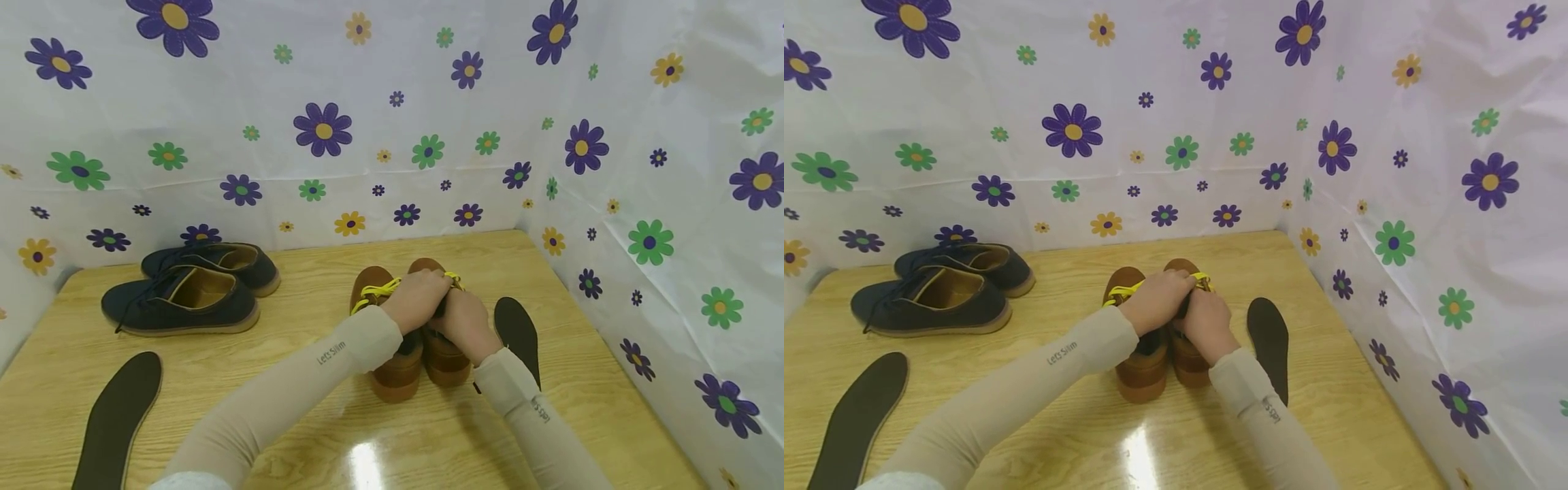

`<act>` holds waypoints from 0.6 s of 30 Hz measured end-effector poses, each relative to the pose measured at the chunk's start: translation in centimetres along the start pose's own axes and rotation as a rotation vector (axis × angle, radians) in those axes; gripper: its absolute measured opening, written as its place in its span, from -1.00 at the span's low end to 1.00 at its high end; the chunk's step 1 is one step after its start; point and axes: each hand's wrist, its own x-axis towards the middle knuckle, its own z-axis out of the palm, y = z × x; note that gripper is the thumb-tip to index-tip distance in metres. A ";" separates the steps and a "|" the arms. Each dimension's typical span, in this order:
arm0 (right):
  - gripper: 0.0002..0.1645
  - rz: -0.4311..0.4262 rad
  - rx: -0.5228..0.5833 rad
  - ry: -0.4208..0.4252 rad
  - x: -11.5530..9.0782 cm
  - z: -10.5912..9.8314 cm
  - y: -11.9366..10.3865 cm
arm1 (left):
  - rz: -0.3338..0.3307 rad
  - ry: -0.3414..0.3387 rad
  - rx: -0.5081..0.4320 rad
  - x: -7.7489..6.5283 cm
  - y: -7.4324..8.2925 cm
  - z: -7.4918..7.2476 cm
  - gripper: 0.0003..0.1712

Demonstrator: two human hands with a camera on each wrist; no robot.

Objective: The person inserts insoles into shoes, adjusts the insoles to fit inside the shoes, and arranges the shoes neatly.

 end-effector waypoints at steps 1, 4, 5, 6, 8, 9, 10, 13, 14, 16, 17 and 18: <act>-0.48 0.004 -0.018 -0.017 0.0 0.0 -0.1 | 0.000 -0.003 -0.002 0.0 0.0 -0.1 -0.74; -0.46 -0.003 -0.065 -0.076 0.1 0.0 -0.2 | -0.001 -0.009 -0.011 -0.1 0.0 -0.2 -0.74; -0.47 -0.014 -0.072 -0.099 0.1 0.0 -0.1 | -0.001 -0.010 -0.016 -0.1 0.0 -0.2 -0.74; -0.50 -0.031 -0.090 -0.125 0.1 -0.1 -0.1 | 0.000 -0.007 -0.020 -0.2 0.0 -0.2 -0.75; -0.61 -0.065 -0.120 -0.175 0.2 -0.2 -0.1 | 0.003 0.003 -0.028 -0.2 -0.1 -0.1 -0.76; -0.65 -0.084 -0.130 -0.196 0.1 -0.2 0.0 | 0.007 0.008 -0.027 -0.2 -0.1 -0.1 -0.77; -0.68 -0.099 -0.140 -0.215 0.2 -0.3 0.0 | 0.011 0.012 -0.026 -0.2 -0.1 0.0 -0.77; -0.69 -0.116 -0.160 -0.276 0.2 -0.4 0.0 | 0.021 0.022 -0.019 -0.1 -0.2 0.0 -0.77; -0.67 -0.116 -0.163 -0.302 0.3 -0.5 -0.1 | 0.023 0.022 -0.016 -0.1 -0.2 0.0 -0.77; -0.62 -0.117 -0.187 -0.363 0.4 -0.5 -0.1 | 0.022 0.019 -0.010 -0.2 -0.2 0.0 -0.77; -0.59 -0.114 -0.199 -0.394 0.4 -0.5 -0.2 | 0.021 0.018 -0.011 -0.2 -0.2 0.0 -0.77; -0.56 -0.109 -0.207 -0.421 0.5 -0.4 -0.2 | 0.019 0.017 -0.013 -0.2 -0.1 0.0 -0.77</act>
